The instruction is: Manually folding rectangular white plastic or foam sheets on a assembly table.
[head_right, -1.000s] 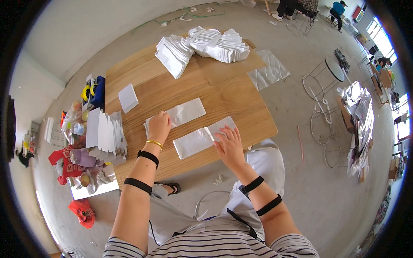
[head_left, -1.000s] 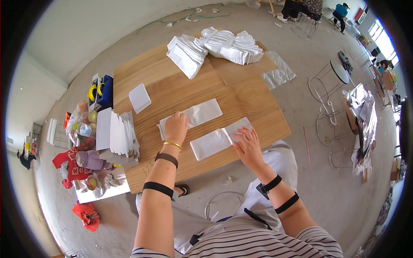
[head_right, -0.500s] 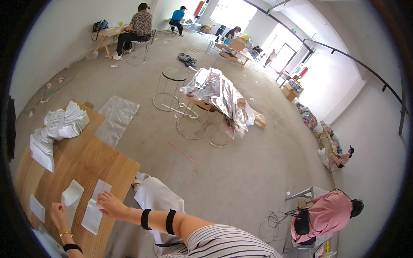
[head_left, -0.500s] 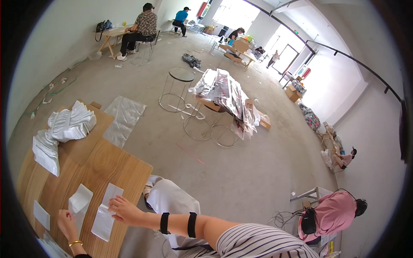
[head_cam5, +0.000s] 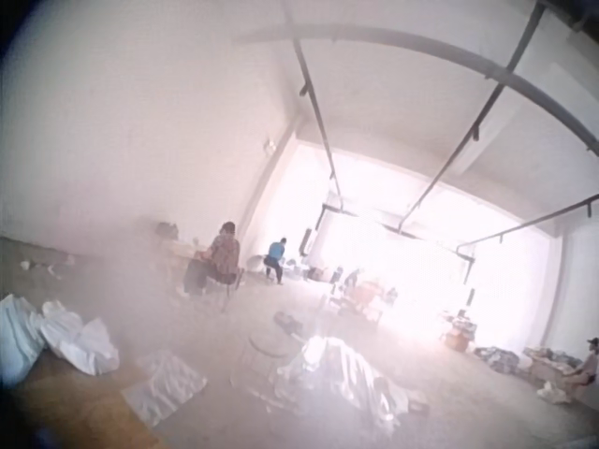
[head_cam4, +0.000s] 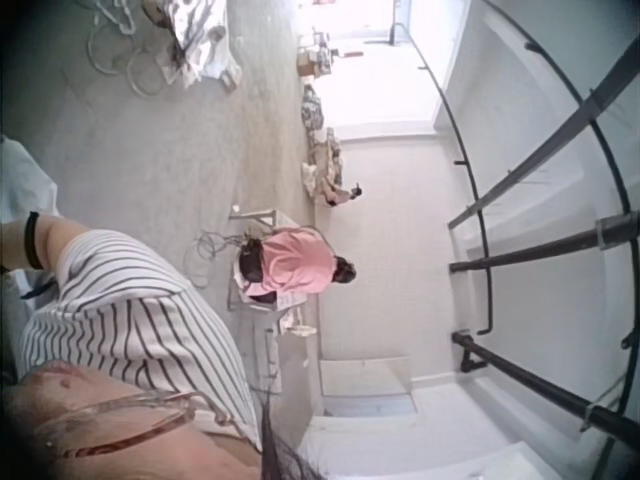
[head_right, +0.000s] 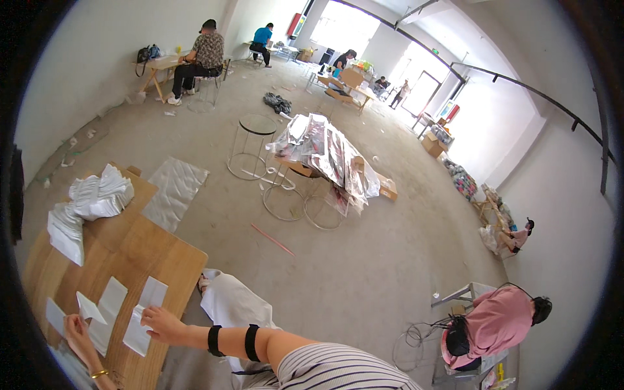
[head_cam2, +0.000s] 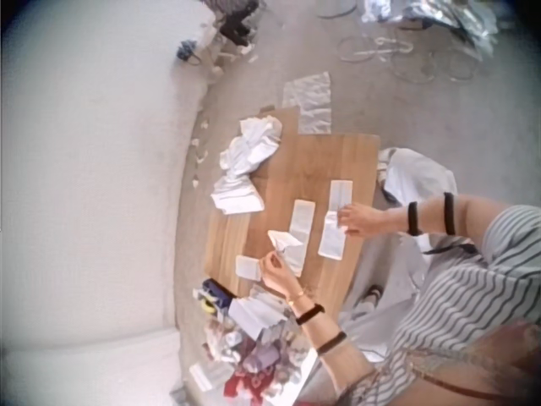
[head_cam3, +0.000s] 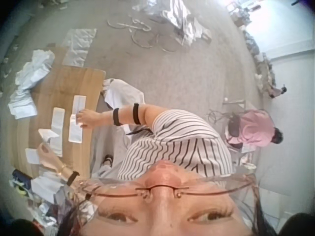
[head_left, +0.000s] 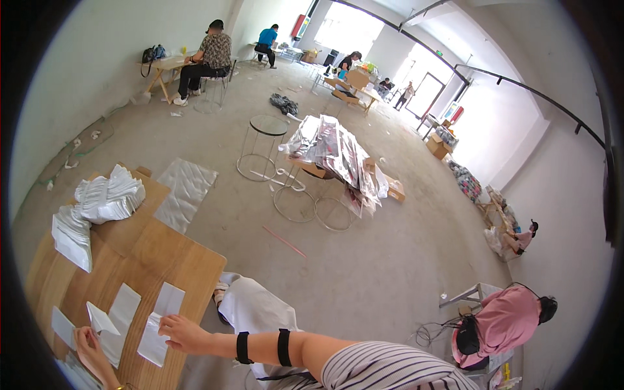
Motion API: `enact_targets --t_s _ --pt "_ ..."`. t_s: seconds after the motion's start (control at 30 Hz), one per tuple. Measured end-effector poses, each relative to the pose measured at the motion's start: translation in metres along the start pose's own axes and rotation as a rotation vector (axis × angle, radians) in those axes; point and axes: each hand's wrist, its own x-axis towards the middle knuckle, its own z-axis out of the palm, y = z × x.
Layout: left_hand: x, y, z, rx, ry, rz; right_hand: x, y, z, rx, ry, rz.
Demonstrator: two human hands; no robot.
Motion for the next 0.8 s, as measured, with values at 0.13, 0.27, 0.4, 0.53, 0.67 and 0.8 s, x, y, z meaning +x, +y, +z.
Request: enact_targets --t_s 0.13,0.27,0.4,0.53,0.67,0.8 --pt "-0.005 0.038 -0.019 0.046 -0.017 0.108 0.005 -0.011 0.008 0.066 -0.04 0.004" --pt "-0.017 0.058 -0.041 0.094 -0.019 0.108 0.011 -0.031 0.022 0.113 -0.068 -0.063" --pt "-0.033 0.037 -0.05 0.093 -0.104 0.079 0.009 -0.033 0.018 0.089 -0.123 -0.102" --pt "-0.054 0.079 -0.076 0.29 -0.144 0.2 -0.002 -0.023 -0.008 0.091 -0.108 -0.057" --pt "-0.106 0.034 -0.048 0.15 -0.227 0.132 -0.017 -0.013 -0.075 -0.111 0.049 -0.07" --pt "-0.15 -0.015 -0.04 0.379 -0.266 0.203 -0.03 -0.046 -0.224 -0.387 0.46 -0.114"
